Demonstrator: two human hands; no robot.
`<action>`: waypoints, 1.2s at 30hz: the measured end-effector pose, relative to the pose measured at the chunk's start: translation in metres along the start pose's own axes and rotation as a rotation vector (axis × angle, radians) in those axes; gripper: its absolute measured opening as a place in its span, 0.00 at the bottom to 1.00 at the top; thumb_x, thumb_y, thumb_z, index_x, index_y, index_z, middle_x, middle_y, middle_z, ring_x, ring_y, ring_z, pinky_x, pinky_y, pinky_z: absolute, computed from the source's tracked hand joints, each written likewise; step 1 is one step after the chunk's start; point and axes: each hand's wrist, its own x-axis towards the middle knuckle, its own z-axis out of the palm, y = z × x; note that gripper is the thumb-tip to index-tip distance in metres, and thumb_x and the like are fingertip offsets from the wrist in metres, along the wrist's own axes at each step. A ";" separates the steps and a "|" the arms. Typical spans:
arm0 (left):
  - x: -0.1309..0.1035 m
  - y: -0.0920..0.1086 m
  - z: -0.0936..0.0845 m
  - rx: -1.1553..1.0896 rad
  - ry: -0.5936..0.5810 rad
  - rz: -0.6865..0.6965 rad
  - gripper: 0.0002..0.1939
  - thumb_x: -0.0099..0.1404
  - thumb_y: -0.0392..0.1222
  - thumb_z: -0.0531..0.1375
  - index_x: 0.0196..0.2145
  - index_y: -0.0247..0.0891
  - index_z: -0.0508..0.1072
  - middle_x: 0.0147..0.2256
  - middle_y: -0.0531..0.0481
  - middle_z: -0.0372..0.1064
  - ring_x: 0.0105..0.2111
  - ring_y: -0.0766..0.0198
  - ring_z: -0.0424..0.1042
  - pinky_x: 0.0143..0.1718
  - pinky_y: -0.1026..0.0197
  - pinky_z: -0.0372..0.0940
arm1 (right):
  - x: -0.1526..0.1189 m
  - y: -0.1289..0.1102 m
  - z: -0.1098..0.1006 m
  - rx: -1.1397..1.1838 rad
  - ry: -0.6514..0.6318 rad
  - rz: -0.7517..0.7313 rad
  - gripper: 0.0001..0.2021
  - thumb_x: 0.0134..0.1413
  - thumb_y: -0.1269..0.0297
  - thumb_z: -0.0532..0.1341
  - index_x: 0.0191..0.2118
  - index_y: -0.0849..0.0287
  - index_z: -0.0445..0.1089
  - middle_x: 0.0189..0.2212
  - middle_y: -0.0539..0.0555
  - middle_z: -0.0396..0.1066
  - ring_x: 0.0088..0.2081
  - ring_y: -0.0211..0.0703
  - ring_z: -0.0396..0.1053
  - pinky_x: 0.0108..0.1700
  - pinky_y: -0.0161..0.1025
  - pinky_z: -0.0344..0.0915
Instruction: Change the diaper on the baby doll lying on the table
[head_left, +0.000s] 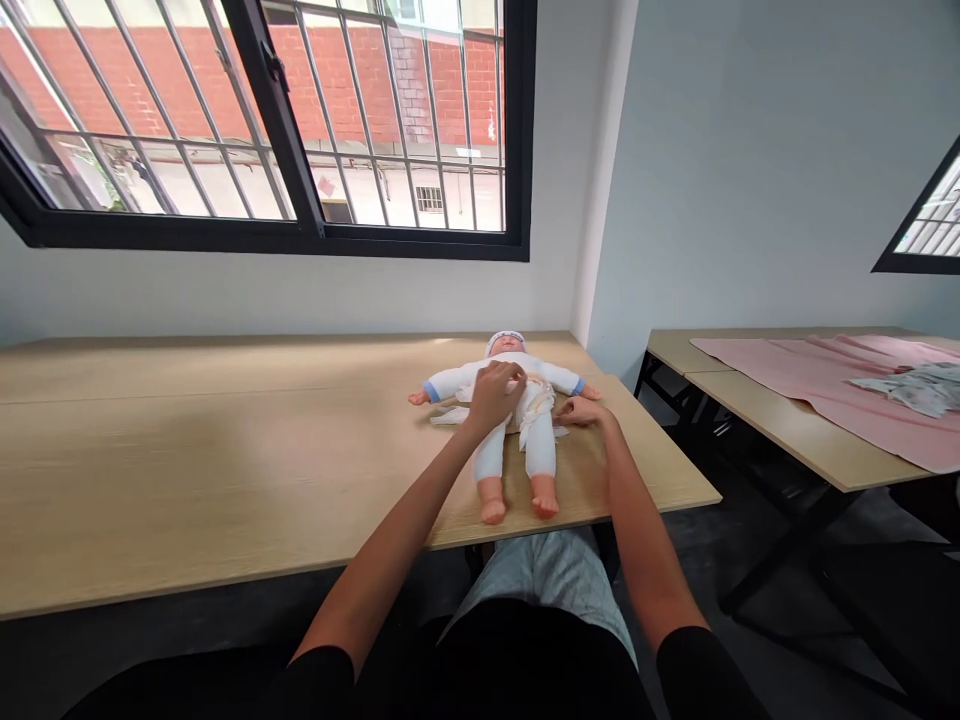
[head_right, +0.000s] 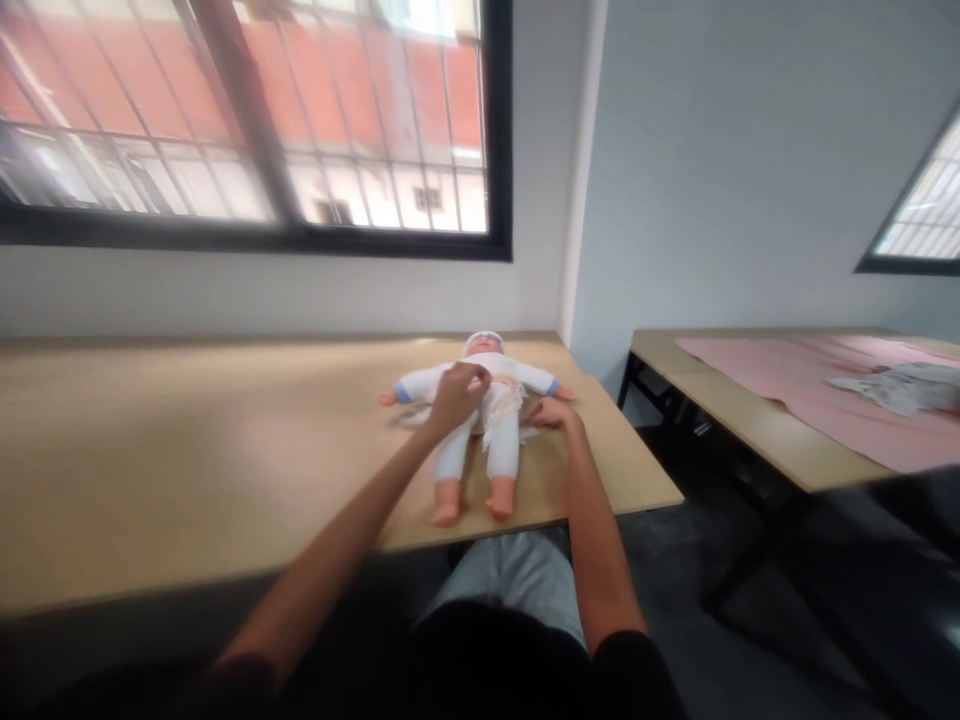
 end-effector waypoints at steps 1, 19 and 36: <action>0.002 0.008 0.006 0.067 -0.094 0.074 0.09 0.67 0.44 0.52 0.37 0.41 0.71 0.41 0.45 0.73 0.48 0.52 0.67 0.56 0.48 0.55 | 0.002 0.002 -0.002 -0.045 -0.097 0.043 0.12 0.27 0.65 0.74 0.20 0.61 0.72 0.15 0.45 0.65 0.21 0.33 0.57 0.24 0.32 0.54; 0.030 0.043 0.040 0.492 -0.592 0.072 0.15 0.60 0.54 0.62 0.32 0.39 0.78 0.43 0.42 0.70 0.51 0.45 0.61 0.54 0.41 0.52 | 0.006 0.001 0.003 0.393 0.097 0.058 0.10 0.51 0.63 0.70 0.31 0.63 0.71 0.25 0.51 0.71 0.26 0.33 0.67 0.25 0.27 0.66; 0.028 0.029 0.041 0.480 -0.582 0.067 0.15 0.68 0.45 0.52 0.35 0.39 0.78 0.46 0.41 0.69 0.51 0.46 0.60 0.53 0.42 0.52 | -0.005 -0.002 -0.008 0.458 -0.137 0.072 0.15 0.49 0.58 0.71 0.32 0.63 0.68 0.21 0.48 0.64 0.19 0.28 0.57 0.18 0.27 0.48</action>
